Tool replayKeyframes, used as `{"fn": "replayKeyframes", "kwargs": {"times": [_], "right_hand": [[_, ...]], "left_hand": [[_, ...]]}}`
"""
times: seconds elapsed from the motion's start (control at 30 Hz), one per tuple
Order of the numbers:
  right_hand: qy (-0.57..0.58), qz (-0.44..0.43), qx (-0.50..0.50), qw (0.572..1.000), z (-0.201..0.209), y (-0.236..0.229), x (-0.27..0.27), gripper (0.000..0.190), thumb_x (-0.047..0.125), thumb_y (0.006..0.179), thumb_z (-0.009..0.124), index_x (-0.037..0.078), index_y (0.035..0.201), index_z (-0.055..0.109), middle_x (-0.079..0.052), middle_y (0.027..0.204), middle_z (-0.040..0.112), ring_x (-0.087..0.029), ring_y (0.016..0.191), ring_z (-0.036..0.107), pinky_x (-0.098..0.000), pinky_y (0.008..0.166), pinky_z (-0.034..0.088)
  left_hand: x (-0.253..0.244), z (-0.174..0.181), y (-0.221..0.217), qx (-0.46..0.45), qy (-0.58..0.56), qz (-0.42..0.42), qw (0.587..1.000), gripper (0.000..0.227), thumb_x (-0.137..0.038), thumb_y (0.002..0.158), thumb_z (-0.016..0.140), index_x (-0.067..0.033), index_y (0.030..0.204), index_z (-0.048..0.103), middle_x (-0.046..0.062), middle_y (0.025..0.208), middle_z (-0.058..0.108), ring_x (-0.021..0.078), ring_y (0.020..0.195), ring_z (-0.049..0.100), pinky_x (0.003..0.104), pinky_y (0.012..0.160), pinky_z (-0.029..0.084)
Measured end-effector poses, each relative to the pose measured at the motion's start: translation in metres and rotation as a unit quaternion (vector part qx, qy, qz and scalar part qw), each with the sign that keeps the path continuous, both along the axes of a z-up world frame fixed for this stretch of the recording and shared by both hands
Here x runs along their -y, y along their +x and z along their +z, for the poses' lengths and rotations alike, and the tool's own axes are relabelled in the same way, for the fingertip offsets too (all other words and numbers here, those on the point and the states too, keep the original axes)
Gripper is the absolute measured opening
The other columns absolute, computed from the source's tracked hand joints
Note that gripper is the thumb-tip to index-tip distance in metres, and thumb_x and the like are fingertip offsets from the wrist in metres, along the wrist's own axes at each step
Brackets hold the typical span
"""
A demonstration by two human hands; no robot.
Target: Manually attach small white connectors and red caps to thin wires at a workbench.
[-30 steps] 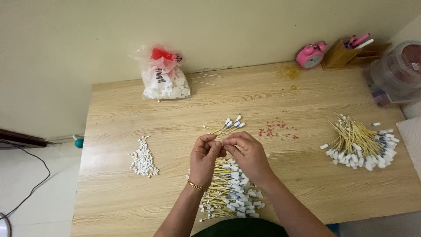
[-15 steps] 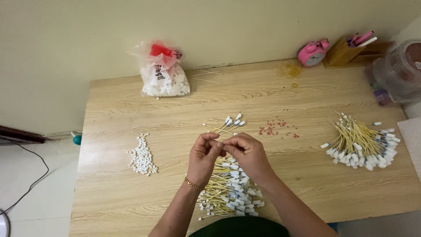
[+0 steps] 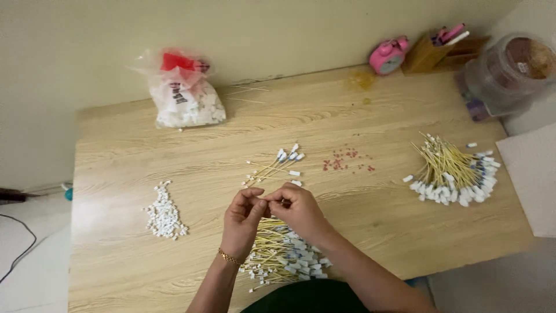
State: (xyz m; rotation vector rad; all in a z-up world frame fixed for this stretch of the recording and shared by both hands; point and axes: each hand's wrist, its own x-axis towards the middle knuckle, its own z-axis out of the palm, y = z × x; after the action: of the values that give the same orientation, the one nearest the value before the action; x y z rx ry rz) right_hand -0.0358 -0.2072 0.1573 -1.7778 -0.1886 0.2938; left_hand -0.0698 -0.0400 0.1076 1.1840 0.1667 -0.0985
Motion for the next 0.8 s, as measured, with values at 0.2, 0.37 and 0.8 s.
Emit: {"fn": "replayKeyframes", "kwargs": {"times": [0.2,0.37,0.8], "right_hand": [[-0.134,0.078,0.024,0.988,-0.052,0.008,0.01,0.013,0.014,0.092,0.075,0.004,0.1,0.076,-0.008,0.092,0.074,-0.015,0.079,0.069,-0.027,0.071,0.057],[-0.239,-0.121,-0.006,0.963,-0.123,0.048,0.088,0.012,0.015,0.09,0.073,0.007,0.099,0.074,-0.008,0.093,0.074,-0.02,0.081,0.072,-0.0346,0.074,0.058],[-0.409,-0.141,0.05,0.9,-0.16,0.086,0.117,0.017,0.022,0.092,0.071,0.006,0.1,0.071,-0.01,0.104,0.068,-0.03,0.096,0.067,-0.0421,0.083,0.054]], "left_hand": [[-0.012,-0.041,-0.003,-0.102,0.143,-0.013,0.984,0.023,-0.008,0.096,0.068,-0.0041,0.118,0.067,0.004,0.076,0.065,0.0112,0.072,0.065,0.027,0.067,0.058],[-0.048,-0.051,-0.004,-0.15,0.439,-0.04,0.885,0.021,-0.026,0.094,0.071,-0.0105,0.107,0.076,0.005,0.087,0.078,0.0132,0.074,0.073,0.03,0.067,0.059],[-0.04,-0.073,0.12,0.013,0.607,-0.009,0.795,0.025,-0.02,0.093,0.068,-0.0175,0.118,0.072,0.013,0.114,0.068,0.0323,0.09,0.07,0.045,0.076,0.058]]}}
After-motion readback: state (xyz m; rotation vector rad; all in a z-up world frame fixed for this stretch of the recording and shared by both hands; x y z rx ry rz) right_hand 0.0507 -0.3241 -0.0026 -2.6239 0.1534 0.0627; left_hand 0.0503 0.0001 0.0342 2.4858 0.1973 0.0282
